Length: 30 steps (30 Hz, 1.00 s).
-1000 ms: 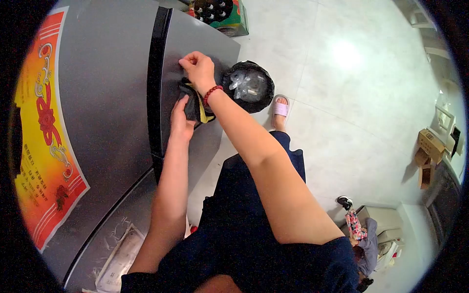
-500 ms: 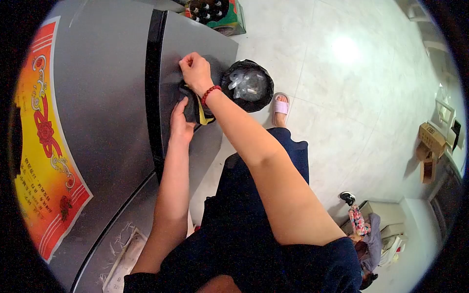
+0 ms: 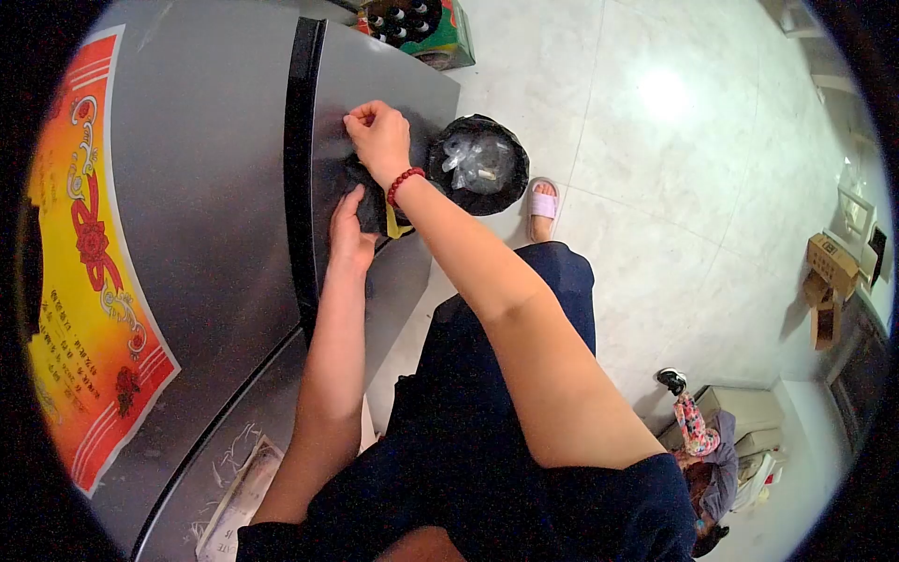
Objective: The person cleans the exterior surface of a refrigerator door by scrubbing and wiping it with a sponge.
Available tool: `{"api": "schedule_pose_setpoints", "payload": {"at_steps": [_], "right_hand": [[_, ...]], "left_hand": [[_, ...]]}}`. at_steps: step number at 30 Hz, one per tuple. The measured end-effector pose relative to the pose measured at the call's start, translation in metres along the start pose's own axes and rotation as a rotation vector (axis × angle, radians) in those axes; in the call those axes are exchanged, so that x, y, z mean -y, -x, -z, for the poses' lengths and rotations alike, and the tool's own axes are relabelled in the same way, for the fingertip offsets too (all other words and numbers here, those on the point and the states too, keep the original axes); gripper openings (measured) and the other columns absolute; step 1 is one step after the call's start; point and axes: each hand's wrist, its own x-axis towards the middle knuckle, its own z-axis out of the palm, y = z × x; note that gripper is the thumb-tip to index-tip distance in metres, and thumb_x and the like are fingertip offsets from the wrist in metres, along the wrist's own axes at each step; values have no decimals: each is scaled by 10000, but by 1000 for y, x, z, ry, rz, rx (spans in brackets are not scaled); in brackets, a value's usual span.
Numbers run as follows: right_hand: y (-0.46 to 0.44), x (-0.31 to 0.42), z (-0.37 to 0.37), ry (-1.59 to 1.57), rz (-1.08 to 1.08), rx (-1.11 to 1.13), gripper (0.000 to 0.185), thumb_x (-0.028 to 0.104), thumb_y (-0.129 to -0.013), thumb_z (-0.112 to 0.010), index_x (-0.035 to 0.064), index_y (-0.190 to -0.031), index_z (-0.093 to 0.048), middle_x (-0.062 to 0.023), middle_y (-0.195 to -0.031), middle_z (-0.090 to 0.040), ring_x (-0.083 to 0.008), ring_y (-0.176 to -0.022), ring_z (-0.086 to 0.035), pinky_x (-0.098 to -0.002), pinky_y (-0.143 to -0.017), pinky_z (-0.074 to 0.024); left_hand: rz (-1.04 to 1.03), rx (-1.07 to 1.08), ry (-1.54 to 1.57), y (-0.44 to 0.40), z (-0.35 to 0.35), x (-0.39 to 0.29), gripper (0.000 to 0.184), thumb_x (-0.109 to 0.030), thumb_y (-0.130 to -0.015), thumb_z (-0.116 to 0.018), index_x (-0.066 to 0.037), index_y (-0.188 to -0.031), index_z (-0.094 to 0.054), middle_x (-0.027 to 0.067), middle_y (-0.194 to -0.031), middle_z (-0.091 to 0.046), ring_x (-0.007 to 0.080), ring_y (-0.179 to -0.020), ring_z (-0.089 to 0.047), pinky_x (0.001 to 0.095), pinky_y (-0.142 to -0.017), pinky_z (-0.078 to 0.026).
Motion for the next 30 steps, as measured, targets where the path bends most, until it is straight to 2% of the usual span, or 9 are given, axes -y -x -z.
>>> {"api": "schedule_pose_setpoints", "payload": {"at_steps": [8, 14, 16, 19, 20, 25, 28, 30], "right_hand": [[-4, -9, -14, 67, -54, 13, 169, 174, -747, -608, 7, -774, -617, -148, -700, -645, -300, -684, -639, -377, -657, -496], [-11, -39, -3, -71, -123, 58, 173, 174, -746, -608, 4, -777, -599, -128, -682, -628, -252, -640, -618, -348, -643, -487], [-9, -47, 16, -205, -194, 143, 157, 162, -795, -596, 5, -782, -604, -60, -671, -616, -148, -624, -583, -287, -595, -465], [-2, -56, 47, -225, -281, 203, 149, 152, -842, -599, 6, -830, -625, -10, -679, -599, -94, -616, -536, -234, -580, -431], [2, -55, 59, -216, -351, 228, 124, 159, -868, -605, 38, -867, -632, 16, -744, -596, -64, -670, -530, -204, -602, -411], [16, -78, 88, -288, -468, 231, 102, 128, -876, -582, 56, -891, -652, 3, -793, -634, -63, -681, -545, -199, -601, -418], [24, -76, 96, -288, -498, 198, 130, 25, -855, -539, -18, -926, -639, -50, -810, -634, -98, -693, -567, -212, -642, -454], [28, -82, 99, -266, -483, 143, 127, 47, -843, -560, -16, -912, -646, -47, -785, -635, -97, -679, -574, -217, -626, -458]], "left_hand": [[14, 34, 57, -6, 5, 4, 440, -257, -826, -642, -120, -1226, -520, 41, -1194, -559, 191, -1103, -514, 409, -946, -385], [2, 52, 23, -7, 7, 4, 463, -279, -822, -645, -114, -1234, -512, 36, -1193, -552, 189, -1094, -515, 409, -943, -385], [-14, 79, 14, -7, 9, 5, 467, -288, -820, -644, -118, -1235, -512, 34, -1191, -550, 186, -1090, -515, 408, -943, -383], [-6, 86, 13, -13, 13, 10, 465, -291, -823, -638, -125, -1238, -512, 40, -1193, -546, 185, -1090, -510, 413, -947, -376], [-5, 83, 16, -13, 13, 10, 461, -289, -824, -636, -126, -1237, -512, 43, -1193, -545, 187, -1090, -511, 414, -946, -378], [-1, 79, 16, -11, 11, 12, 433, -271, -832, -626, -125, -1225, -516, 53, -1189, -545, 199, -1085, -519, 417, -930, -395], [11, 60, 6, -8, 12, 16, 416, -263, -836, -622, -127, -1215, -520, 47, -1177, -553, 195, -1072, -531, 410, -907, -414], [19, 71, 1, -8, 15, 20, 404, -260, -837, -620, -127, -1206, -526, 40, -1173, -558, 187, -1064, -537, 408, -896, -420]]}}
